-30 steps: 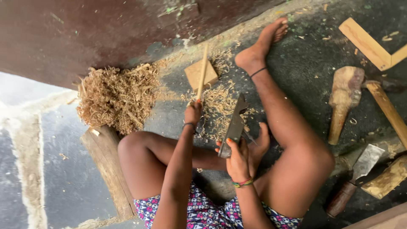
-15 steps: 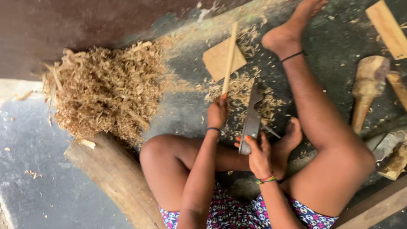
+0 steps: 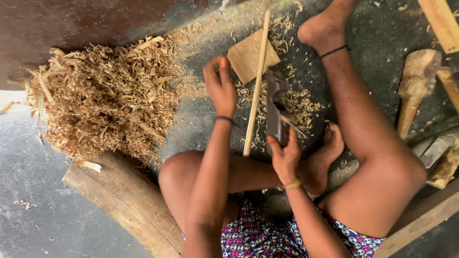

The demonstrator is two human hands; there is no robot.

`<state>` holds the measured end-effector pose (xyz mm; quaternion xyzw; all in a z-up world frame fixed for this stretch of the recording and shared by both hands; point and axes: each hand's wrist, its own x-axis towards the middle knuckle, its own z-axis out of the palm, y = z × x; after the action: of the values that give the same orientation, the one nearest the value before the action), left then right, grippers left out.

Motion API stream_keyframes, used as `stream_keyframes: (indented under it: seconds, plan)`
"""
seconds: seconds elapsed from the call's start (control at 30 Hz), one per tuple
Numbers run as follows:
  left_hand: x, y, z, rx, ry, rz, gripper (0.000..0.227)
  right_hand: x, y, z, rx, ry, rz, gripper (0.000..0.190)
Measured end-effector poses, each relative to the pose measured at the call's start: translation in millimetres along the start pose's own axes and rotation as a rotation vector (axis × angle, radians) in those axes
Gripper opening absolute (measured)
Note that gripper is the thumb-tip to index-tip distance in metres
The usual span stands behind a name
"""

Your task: The person sits on the floor and uses a hand plane to smooth and shape a small rectangular piece of wood. They repeatedly pull the plane along the wood, generating wood shavings, and occasionally pause to inspect the tool and the workpiece.

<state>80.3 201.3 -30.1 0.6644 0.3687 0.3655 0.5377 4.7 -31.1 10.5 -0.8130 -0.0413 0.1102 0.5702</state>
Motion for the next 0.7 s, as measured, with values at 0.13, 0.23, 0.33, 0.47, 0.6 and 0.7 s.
stream_keyframes:
  seconds: [0.13, 0.23, 0.33, 0.47, 0.6, 0.7]
  plan:
    - [39, 31, -9, 0.064, -0.158, 0.123, 0.039, 8, 18, 29, -0.167, 0.045, -0.037, 0.041]
    - [50, 32, -10, 0.143, -0.314, 0.186, 0.046, 2, 31, 41, -0.340, 0.088, -0.137, 0.040]
    - [36, 25, -6, 0.262, -0.533, 0.388, 0.052, -1, 45, 43, -0.541, 0.117, -0.193, 0.048]
    - [24, 28, 10, 0.183, -0.775, 0.718, 0.061, 0, 51, 42, -0.718, 0.099, -0.228, 0.055]
    - [21, 23, 16, 0.234, -0.845, 0.720, 0.045, 4, 39, 45, -0.706, 0.063, -0.146, 0.053]
    - [25, -1, 26, 0.175, -0.884, 0.801, 0.031, 2, 30, 45, -0.713, 0.037, -0.104, 0.048]
